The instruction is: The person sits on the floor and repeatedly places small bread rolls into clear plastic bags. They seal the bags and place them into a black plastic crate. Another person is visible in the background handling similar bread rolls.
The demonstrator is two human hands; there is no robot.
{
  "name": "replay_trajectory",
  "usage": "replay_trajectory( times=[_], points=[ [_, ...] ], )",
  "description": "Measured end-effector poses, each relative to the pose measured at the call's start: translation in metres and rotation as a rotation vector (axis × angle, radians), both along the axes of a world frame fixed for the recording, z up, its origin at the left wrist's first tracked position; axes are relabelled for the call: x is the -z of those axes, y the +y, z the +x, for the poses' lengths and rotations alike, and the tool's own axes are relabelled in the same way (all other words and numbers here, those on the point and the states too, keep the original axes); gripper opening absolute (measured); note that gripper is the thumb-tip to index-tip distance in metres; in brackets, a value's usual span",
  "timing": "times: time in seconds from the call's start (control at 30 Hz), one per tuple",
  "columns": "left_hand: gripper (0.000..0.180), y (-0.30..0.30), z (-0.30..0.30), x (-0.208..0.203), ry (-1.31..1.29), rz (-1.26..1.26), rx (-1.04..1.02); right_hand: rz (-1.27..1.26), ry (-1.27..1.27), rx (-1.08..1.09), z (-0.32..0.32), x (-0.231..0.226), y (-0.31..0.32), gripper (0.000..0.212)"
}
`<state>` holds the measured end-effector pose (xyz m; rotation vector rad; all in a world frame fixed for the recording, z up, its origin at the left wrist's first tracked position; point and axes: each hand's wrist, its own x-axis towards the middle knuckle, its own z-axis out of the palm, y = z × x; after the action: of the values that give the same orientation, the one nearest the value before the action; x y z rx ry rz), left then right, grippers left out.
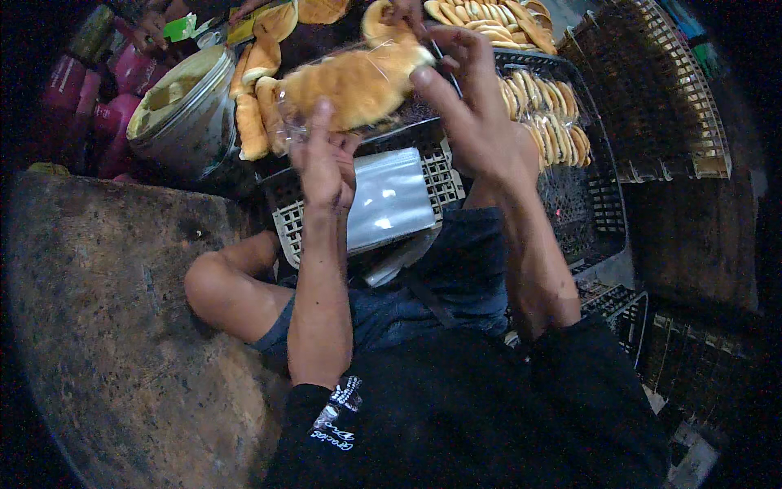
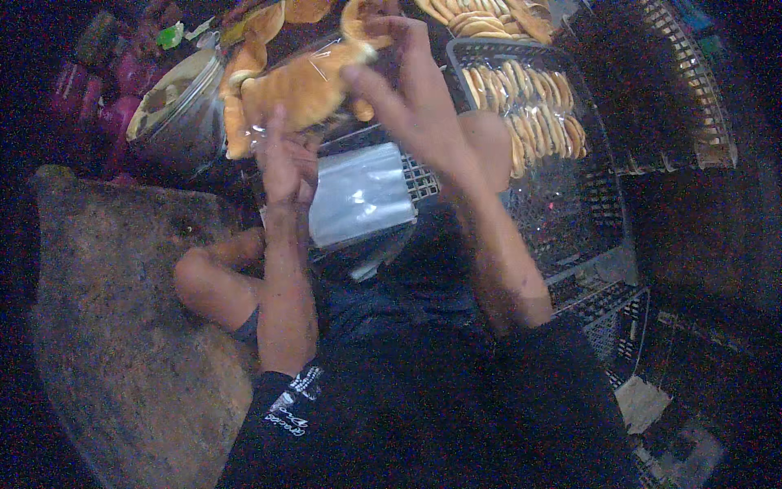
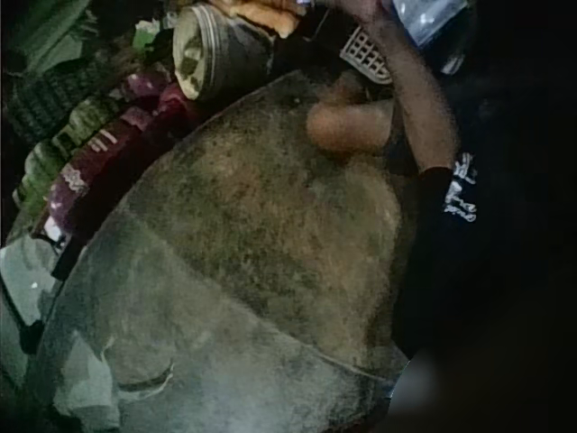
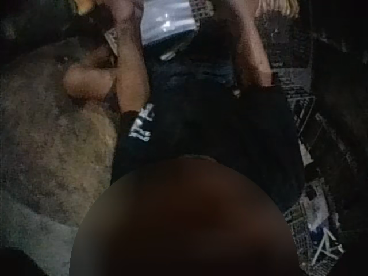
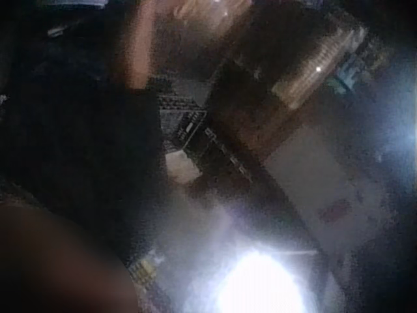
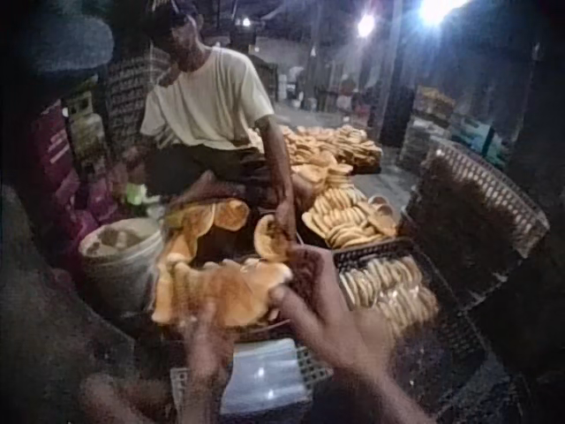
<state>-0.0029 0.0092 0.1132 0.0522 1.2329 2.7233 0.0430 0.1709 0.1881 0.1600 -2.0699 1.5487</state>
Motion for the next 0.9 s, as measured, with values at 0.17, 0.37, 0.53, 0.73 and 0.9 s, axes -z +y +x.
replay_trajectory(
  times=[0.17,0.37,0.53,0.73,0.9],
  points=[
    [0.051,-0.011,-0.015,-0.006,-0.317,0.387,-0.014,0.569,0.390,0.278,-0.006,-0.005,-0.023,0.030],
    [0.071,0.086,0.004,-0.021,-0.065,-0.075,0.245,1.195,0.111,0.509,0.032,-0.009,0.071,0.061],
    [0.078,0.094,0.003,-0.002,-0.436,0.352,0.619,0.771,-0.199,0.532,0.099,0.021,0.165,0.042],
    [0.079,0.019,0.026,0.091,0.050,-1.687,0.971,0.696,-1.214,0.711,0.212,0.161,0.186,0.040],
    [0.065,0.010,0.035,0.141,0.490,-1.928,0.818,0.362,-1.181,0.210,0.175,0.158,0.214,0.056]
  ],
)
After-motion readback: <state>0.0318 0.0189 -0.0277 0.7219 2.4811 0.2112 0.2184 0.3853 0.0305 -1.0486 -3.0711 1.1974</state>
